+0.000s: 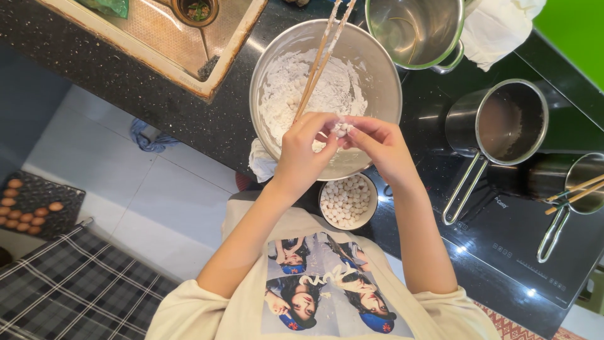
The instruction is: Rolling and forming small dough balls from a larger mixture and placing them in a separate bowl.
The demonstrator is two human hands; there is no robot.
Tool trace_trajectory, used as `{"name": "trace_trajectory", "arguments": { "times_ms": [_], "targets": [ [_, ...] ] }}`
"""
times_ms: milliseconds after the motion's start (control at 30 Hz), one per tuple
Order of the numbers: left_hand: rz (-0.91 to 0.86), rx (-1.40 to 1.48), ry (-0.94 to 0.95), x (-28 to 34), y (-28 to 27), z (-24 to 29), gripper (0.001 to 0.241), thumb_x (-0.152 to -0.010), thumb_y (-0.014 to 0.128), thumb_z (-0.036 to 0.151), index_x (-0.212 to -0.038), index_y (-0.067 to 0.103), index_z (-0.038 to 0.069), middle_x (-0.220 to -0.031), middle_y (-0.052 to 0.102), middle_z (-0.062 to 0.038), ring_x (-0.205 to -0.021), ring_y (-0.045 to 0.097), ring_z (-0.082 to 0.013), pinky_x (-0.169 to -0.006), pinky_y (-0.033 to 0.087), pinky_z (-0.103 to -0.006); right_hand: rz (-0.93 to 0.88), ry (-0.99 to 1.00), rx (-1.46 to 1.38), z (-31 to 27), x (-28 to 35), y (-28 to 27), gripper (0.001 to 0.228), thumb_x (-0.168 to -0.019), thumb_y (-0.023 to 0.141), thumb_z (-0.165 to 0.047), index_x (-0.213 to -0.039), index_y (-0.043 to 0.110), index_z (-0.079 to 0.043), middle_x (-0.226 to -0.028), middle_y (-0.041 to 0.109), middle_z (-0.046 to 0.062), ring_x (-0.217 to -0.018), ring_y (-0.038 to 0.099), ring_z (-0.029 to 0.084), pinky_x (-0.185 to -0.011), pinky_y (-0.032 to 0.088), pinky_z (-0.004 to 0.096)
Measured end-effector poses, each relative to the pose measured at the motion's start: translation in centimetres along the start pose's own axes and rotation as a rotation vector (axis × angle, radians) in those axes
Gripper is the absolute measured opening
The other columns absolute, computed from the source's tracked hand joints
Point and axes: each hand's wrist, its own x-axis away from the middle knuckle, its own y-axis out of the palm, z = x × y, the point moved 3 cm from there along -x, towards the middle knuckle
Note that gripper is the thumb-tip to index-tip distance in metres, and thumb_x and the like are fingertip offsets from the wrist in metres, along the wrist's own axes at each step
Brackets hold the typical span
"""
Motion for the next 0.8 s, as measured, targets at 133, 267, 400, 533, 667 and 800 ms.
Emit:
{"name": "trace_trajectory", "arguments": {
  "times_ms": [133,267,400,533,667,800],
  "targets": [
    [-0.063,0.031,0.058,0.6,0.6,-1.3,0.019,-0.092,0.070,-0.004,-0.109,0.071,0.004,-0.102,0.070,-0.009,-0.091,0.073,-0.0167,-0.076,0.061,-0.0267,-0.027,-0.051,0.061,-1.0,0.7,0.2,0.034,-0.102,0.060,-0.004,-0.135,0.064,0.003,-0.106,0.071,0.008,-0.092,0.067,0.013,-0.086,0.054,0.028],
    [-0.119,0.199,-0.068,1.0,1.5,-2.4,0.023,-0.091,0.070,-0.004,-0.113,0.072,0.001,-0.102,0.070,-0.008,-0.092,0.072,-0.0156,-0.078,0.060,-0.0262,-0.080,-0.094,0.041,-2.2,1.2,0.5,0.041,-0.101,0.059,-0.001,-0.141,0.052,-0.002,-0.096,0.067,0.004,-0.084,0.063,0.011,-0.079,0.053,0.026],
    [-0.092,0.304,-0.171,1.7,2.1,-3.5,0.014,-0.098,0.065,0.003,-0.110,0.071,0.002,-0.101,0.066,-0.008,-0.086,0.072,-0.0157,-0.077,0.059,-0.0263,-0.068,-0.102,0.095,-1.7,1.6,-0.5,0.039,-0.102,0.055,-0.001,-0.141,0.051,-0.003,-0.093,0.068,0.005,-0.081,0.064,0.011,-0.078,0.052,0.026],
    [-0.054,-0.018,-0.089,2.6,0.9,-0.9,0.007,-0.098,0.069,0.009,-0.100,0.072,0.003,-0.091,0.068,-0.009,-0.081,0.069,-0.0177,-0.072,0.055,-0.0300,-0.067,-0.054,0.188,-1.9,3.7,-2.0,0.023,-0.104,0.058,-0.007,-0.126,0.060,-0.001,-0.090,0.069,0.004,-0.080,0.066,0.011,-0.077,0.054,0.026],
    [-0.371,-0.153,-0.167,5.0,2.7,0.8,0.019,-0.084,0.077,0.017,-0.090,0.066,0.003,-0.080,0.067,-0.011,-0.076,0.068,-0.0266,-0.070,0.053,-0.0377,-0.169,0.115,0.509,-1.2,6.2,-3.0,0.015,-0.093,0.071,-0.012,-0.101,0.071,0.000,-0.081,0.072,0.004,-0.075,0.068,0.011,-0.069,0.057,0.028],
    [-0.394,-0.436,-0.059,7.6,5.8,-0.8,0.015,-0.087,0.071,0.018,-0.096,0.068,0.007,-0.088,0.070,-0.015,-0.085,0.068,-0.0363,-0.072,0.053,-0.0465,-0.281,0.115,0.759,1.2,7.5,-2.8,0.023,-0.084,0.078,-0.013,-0.103,0.073,-0.001,-0.079,0.074,0.003,-0.072,0.067,0.008,-0.068,0.056,0.027]
  ]
}}
